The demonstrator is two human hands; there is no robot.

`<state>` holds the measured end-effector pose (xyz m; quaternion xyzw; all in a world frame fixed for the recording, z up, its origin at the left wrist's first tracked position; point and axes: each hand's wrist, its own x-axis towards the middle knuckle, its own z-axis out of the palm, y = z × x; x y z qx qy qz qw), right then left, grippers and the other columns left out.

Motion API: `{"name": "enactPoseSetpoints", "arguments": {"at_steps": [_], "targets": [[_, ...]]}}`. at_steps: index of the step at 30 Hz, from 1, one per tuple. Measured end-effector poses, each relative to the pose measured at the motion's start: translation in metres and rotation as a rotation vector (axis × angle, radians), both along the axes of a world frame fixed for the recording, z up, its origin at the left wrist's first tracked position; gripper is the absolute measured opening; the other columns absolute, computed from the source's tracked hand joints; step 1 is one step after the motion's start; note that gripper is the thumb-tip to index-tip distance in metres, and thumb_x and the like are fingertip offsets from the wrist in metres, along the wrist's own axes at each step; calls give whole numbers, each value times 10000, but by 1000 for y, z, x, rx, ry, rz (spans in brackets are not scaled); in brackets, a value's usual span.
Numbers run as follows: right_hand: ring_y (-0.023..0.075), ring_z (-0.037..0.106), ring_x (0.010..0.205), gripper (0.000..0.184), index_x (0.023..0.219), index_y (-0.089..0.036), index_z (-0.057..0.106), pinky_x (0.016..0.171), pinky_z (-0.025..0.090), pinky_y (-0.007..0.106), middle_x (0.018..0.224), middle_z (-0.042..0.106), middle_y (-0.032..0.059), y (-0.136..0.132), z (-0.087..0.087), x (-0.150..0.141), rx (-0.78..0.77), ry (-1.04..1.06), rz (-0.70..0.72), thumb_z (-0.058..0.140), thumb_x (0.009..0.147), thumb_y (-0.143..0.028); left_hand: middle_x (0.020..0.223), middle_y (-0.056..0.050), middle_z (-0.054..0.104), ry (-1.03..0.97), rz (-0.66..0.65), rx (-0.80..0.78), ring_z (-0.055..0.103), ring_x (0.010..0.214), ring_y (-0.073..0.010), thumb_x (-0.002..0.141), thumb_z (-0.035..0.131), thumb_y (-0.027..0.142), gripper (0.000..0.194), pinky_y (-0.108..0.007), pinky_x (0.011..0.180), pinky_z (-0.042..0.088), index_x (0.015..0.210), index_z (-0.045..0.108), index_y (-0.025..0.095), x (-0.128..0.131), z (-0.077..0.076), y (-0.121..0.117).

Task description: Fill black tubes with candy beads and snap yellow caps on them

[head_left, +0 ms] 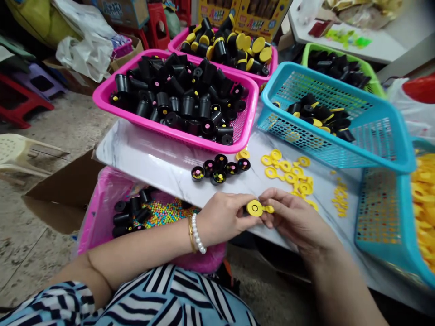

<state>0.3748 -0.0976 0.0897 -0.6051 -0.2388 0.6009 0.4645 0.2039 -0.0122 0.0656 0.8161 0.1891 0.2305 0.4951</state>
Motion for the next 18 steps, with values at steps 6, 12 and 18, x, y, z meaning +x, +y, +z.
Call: {"name": "enactPoseSetpoints", "arguments": {"at_steps": [6,12,18], "targets": [[107,552,473,441,828,-225,457,415,469,216,619,539,-56,5,9,-20,-36,-354,143,730,777,-569,690,10,654,233,-43,56,569,593,-124,914,648,275,140,-213,556,363,970,648,147,2,5,-2],[109,543,484,391,1033,-239,458,432,492,234,687,576,-41,-19,7,-30,5,-486,113,570,899,-589,741,-18,694,319,-60,57,631,643,-162,920,641,334,189,-225,562,393,983,652,156,3,6,1],[124,588,597,398,1156,-220,535,508,472,226,724,617,-14,-17,7,-22,90,-714,228,660,867,-464,899,-68,734,334,-74,91,688,806,-210,876,668,230,209,-273,704,505,1064,647,141,2,1,3]]}}
